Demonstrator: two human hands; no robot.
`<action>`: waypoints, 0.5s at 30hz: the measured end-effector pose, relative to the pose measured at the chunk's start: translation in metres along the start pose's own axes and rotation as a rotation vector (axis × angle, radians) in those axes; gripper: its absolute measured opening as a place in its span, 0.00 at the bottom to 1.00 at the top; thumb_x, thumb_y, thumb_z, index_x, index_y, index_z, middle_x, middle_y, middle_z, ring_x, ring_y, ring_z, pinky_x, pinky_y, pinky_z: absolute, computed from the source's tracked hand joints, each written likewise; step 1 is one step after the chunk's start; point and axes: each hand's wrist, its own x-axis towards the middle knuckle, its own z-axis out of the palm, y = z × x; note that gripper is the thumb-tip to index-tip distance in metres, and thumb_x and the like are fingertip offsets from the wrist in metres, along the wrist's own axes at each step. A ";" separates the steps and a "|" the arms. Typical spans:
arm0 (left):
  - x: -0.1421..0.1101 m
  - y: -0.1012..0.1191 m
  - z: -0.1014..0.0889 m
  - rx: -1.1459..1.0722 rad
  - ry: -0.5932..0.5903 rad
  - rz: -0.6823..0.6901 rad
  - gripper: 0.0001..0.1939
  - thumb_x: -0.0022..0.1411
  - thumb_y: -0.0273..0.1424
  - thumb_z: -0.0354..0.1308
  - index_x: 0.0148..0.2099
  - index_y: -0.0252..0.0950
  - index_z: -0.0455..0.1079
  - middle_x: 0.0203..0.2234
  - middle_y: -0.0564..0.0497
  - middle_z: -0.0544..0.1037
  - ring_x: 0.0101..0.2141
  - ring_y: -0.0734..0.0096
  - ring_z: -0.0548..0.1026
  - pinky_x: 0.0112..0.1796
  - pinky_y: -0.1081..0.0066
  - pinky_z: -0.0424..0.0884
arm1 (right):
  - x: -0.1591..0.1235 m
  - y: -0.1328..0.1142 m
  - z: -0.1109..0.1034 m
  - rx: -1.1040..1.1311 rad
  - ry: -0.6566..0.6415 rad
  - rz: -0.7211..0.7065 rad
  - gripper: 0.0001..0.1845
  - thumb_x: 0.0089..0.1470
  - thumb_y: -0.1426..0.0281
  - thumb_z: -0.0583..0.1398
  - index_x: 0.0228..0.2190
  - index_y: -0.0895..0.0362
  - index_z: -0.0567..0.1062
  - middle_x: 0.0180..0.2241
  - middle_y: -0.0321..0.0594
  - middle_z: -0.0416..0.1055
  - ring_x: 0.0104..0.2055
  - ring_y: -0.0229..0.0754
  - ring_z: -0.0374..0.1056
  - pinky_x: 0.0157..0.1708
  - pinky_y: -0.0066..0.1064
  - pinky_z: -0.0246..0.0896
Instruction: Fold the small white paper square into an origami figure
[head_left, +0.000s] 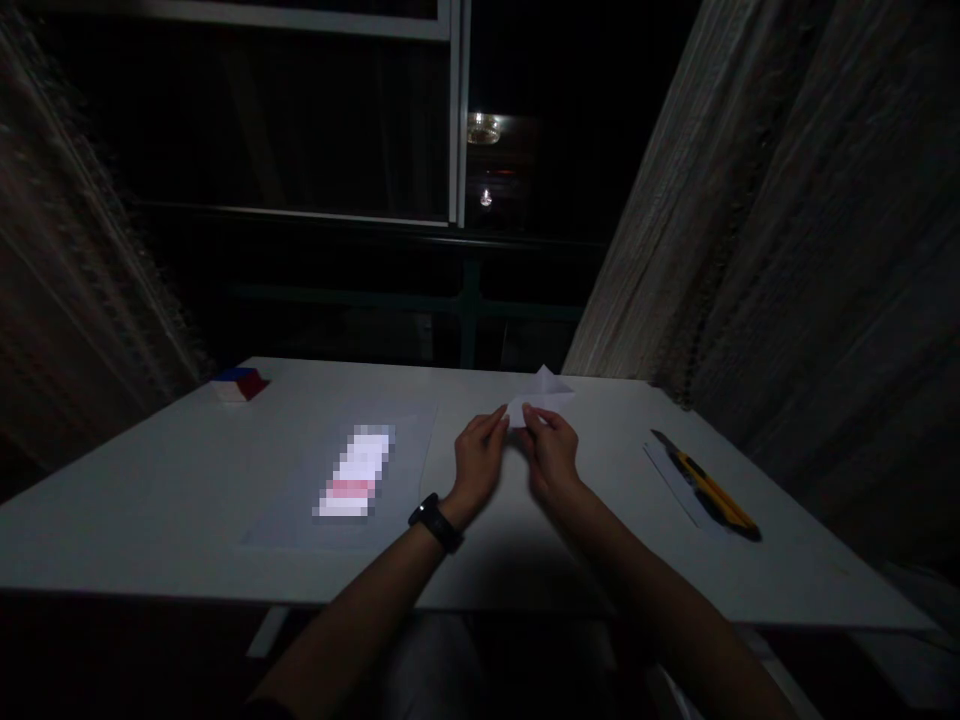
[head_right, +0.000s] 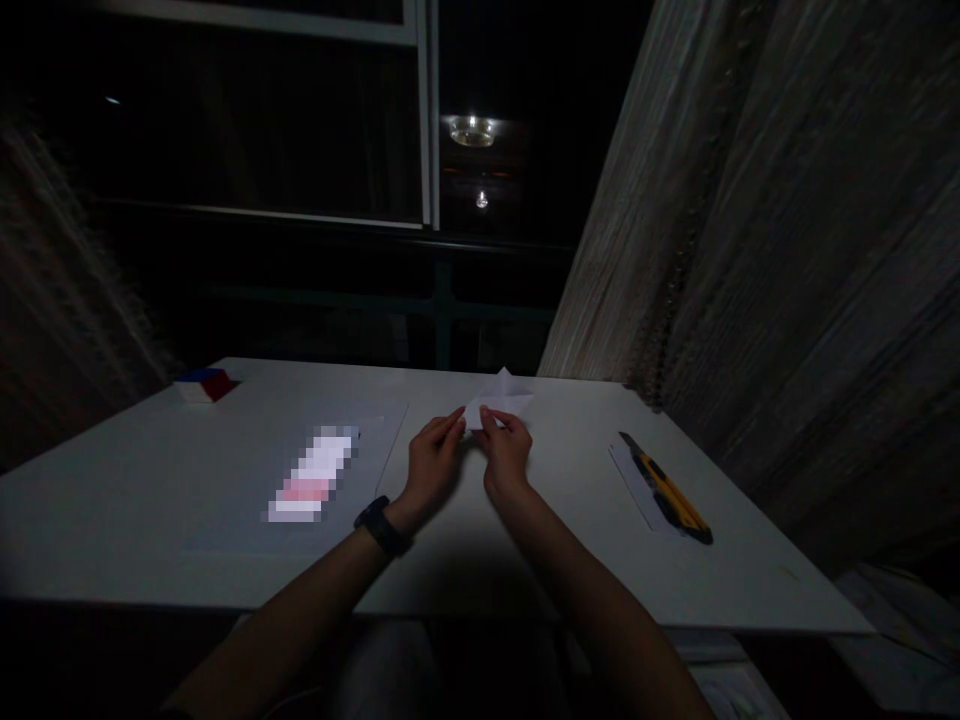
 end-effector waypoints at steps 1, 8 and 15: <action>0.000 0.000 0.000 0.003 0.006 0.003 0.15 0.60 0.34 0.50 0.48 0.38 0.71 0.37 0.48 0.76 0.39 0.69 0.73 0.42 0.68 0.67 | -0.001 0.000 0.001 0.005 0.002 -0.005 0.17 0.29 0.68 0.70 0.24 0.59 0.72 0.27 0.36 0.71 0.28 0.35 0.69 0.27 0.24 0.66; -0.001 0.002 -0.001 -0.026 0.049 0.034 0.14 0.60 0.33 0.51 0.47 0.38 0.71 0.35 0.49 0.76 0.36 0.72 0.73 0.39 0.70 0.68 | -0.006 -0.001 0.005 0.011 0.019 -0.006 0.17 0.30 0.67 0.69 0.24 0.59 0.71 0.27 0.36 0.71 0.30 0.35 0.69 0.30 0.25 0.67; -0.002 0.005 -0.001 -0.051 0.062 0.033 0.13 0.60 0.33 0.52 0.44 0.38 0.73 0.36 0.49 0.77 0.37 0.71 0.73 0.41 0.70 0.68 | -0.007 -0.002 0.005 0.057 0.013 0.032 0.16 0.29 0.68 0.69 0.23 0.58 0.71 0.28 0.37 0.72 0.33 0.38 0.70 0.30 0.27 0.68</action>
